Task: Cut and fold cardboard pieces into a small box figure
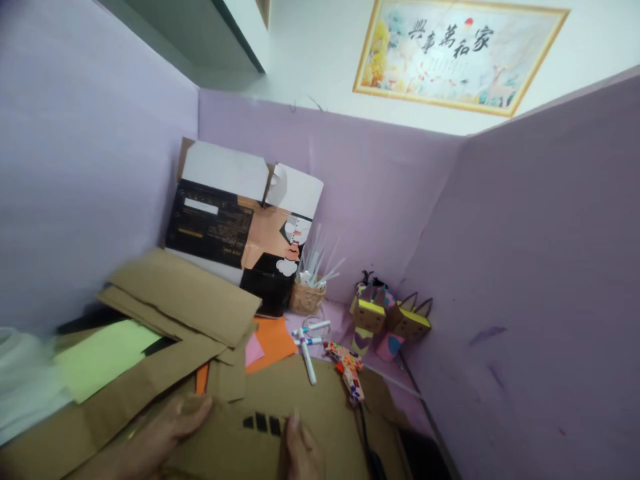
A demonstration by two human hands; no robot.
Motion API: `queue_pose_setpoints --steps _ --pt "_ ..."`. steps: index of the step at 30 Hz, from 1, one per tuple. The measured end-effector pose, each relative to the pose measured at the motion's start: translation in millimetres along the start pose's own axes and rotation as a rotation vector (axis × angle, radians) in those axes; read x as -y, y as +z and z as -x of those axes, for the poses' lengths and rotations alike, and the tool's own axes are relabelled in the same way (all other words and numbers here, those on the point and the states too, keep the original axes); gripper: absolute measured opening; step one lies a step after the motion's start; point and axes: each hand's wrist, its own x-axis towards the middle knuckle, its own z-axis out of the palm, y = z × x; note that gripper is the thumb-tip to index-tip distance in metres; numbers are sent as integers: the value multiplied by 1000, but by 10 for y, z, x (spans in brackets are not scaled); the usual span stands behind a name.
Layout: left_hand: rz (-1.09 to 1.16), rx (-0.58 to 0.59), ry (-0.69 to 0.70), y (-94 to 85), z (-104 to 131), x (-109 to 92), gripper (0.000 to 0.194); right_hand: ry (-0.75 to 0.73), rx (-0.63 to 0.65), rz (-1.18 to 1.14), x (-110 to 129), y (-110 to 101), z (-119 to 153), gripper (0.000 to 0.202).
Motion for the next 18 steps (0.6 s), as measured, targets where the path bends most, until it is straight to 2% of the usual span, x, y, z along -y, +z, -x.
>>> queue_pose_setpoints --steps 4,10,14,18 --pt "108 99 33 88 69 -3 36 -35 -20 -85 113 138 123 49" --pt "148 290 45 22 28 3 29 -108 -27 -65 339 256 301 42" --pt "153 272 81 6 2 24 24 -107 -35 -57 314 243 287 44" --pt "155 232 113 -17 -32 55 29 -127 -68 -79 237 246 267 44"
